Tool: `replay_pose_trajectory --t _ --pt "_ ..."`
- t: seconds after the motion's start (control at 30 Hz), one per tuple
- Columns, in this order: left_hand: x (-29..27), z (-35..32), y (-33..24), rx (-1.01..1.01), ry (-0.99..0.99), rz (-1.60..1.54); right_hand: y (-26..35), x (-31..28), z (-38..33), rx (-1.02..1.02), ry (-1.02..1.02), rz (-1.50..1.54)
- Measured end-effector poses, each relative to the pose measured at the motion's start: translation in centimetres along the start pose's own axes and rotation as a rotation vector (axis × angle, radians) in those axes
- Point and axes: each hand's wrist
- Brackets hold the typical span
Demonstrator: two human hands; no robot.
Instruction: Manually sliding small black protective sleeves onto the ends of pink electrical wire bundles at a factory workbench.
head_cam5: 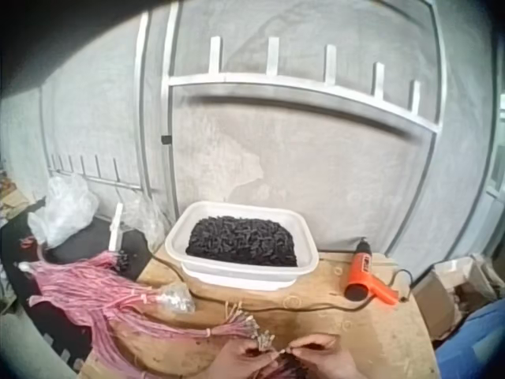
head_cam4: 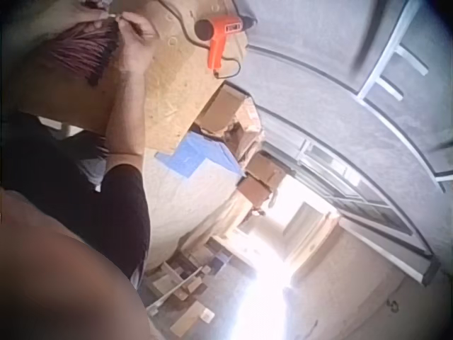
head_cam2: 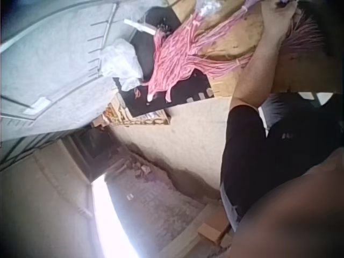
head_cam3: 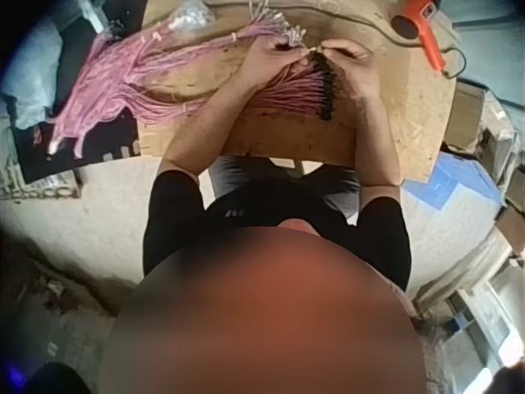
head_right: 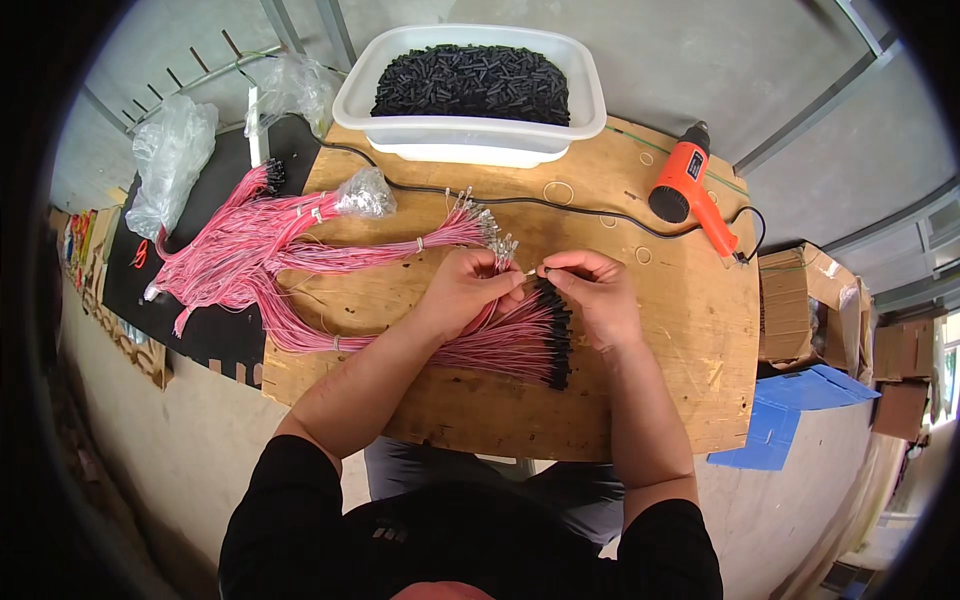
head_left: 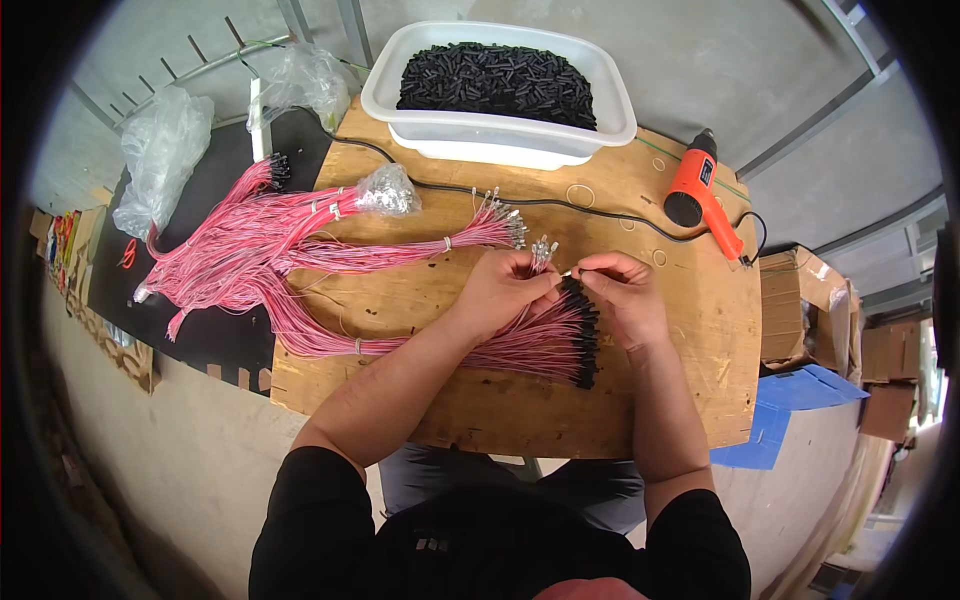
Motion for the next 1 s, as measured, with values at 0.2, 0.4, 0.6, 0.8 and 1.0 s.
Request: replay_pose_trajectory --t 0.2,0.4,0.6,0.8,1.0 --pt "0.08 0.04 -0.03 -0.02 0.002 -0.026 -0.16 -0.09 0.08 -0.011 0.019 0.035" --pt "0.07 0.13 0.09 -0.033 0.008 -0.028 -0.36 -0.05 0.0 -0.025 0.012 -0.018" --pt "0.11 0.03 0.05 -0.047 0.024 -0.053 -0.47 0.04 -0.04 -0.058 0.023 -0.039" --pt "-0.21 0.02 0.03 -0.054 0.059 -0.096 -0.58 0.21 -0.02 -0.08 0.033 -0.027" --pt "0.06 -0.11 -0.3 -0.081 0.047 -0.12 -0.74 0.09 -0.12 -0.075 0.027 -0.043"
Point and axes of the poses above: each hand's wrist, its own z-axis towards the middle knuckle, its own x-axis out of the palm, y = z × x, and after that the axes turned 2 degrees about x, right-handed
